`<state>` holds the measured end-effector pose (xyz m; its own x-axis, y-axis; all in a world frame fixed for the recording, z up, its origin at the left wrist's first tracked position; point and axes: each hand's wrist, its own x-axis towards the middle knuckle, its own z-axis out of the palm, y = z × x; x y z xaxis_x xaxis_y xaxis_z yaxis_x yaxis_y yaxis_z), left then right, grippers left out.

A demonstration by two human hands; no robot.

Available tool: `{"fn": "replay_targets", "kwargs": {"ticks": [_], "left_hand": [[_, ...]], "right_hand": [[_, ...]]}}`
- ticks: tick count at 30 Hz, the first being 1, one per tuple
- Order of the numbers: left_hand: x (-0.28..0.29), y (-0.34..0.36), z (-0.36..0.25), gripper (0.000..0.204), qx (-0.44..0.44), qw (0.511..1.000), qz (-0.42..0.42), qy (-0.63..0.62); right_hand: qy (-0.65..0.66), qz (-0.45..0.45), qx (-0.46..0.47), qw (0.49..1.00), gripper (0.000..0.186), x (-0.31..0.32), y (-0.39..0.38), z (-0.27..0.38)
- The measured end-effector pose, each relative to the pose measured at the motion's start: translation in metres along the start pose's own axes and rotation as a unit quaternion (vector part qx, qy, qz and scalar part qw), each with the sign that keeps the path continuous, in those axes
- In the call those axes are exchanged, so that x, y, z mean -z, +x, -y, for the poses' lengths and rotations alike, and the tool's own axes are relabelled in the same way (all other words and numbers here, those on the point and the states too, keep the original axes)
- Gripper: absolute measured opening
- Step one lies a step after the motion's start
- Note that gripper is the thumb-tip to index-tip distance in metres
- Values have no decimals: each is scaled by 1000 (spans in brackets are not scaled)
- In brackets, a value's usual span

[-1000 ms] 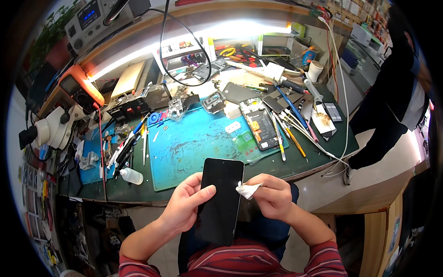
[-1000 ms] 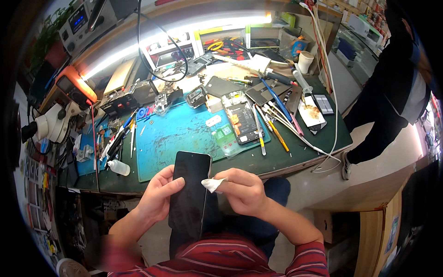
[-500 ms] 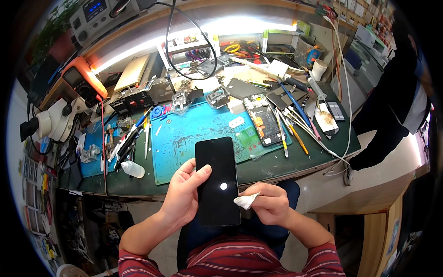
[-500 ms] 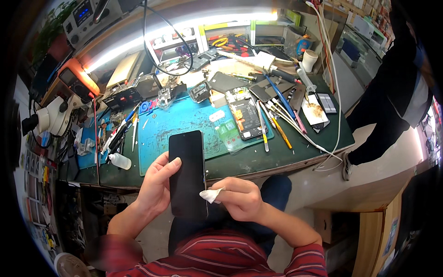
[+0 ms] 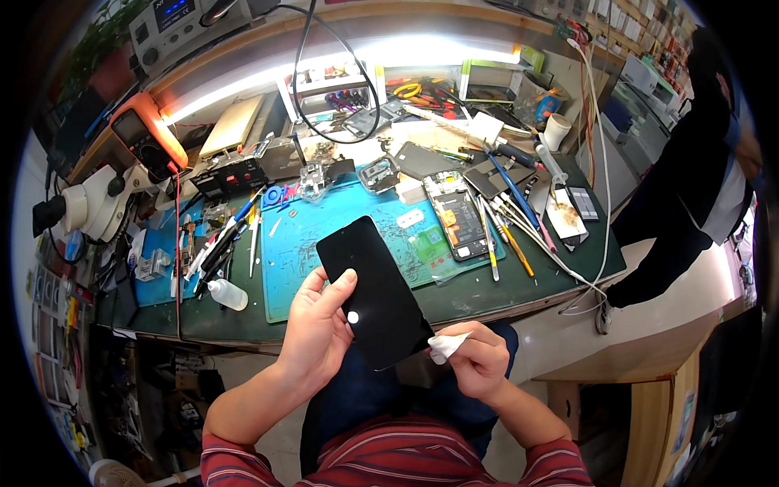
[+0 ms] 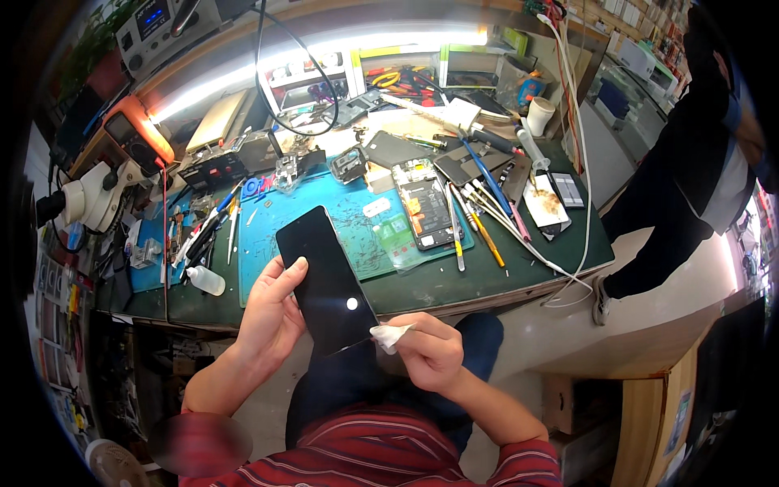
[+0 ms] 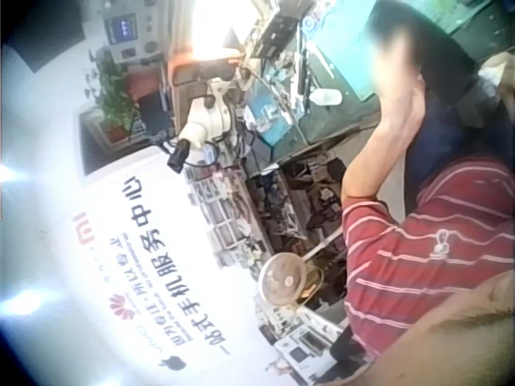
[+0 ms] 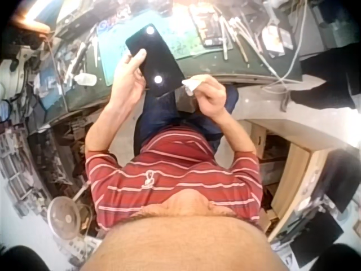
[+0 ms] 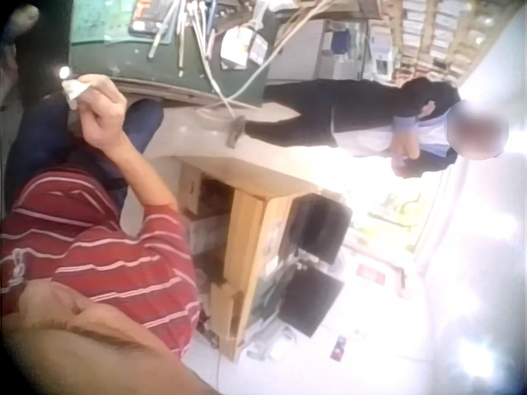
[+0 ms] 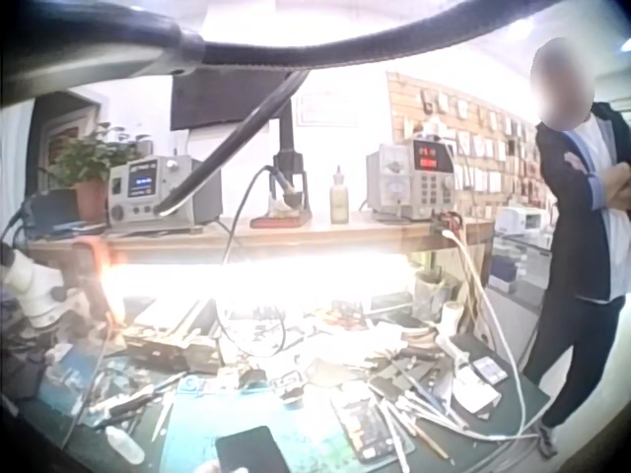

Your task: The person reassembles a smartphone by aligning and snapping the back cover onto the chassis, then uses a hot air gun to heat the edges. They wipe the back surface with a cloth and handle the internal motherboard assembly.

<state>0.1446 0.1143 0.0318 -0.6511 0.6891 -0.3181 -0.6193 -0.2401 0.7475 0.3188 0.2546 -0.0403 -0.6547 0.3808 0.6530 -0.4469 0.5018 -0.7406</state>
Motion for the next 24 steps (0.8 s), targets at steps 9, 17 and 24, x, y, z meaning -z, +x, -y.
{"fn": "replay_targets", "kwargs": {"ticks": [9, 17, 24], "left_hand": [[-7, 2, 7, 22, -18, 999, -12, -38], [-17, 1, 14, 27, -29, 996, -28, -78], [-19, 6, 18, 25, -49, 994, -38, -90]], "right_hand": [[-103, -48, 62, 992, 25, -1, 4, -8], [-144, -70, 93, 983, 39, -8, 6, -6], [-126, -53, 104, 985, 37, -21, 4, -7]]}}
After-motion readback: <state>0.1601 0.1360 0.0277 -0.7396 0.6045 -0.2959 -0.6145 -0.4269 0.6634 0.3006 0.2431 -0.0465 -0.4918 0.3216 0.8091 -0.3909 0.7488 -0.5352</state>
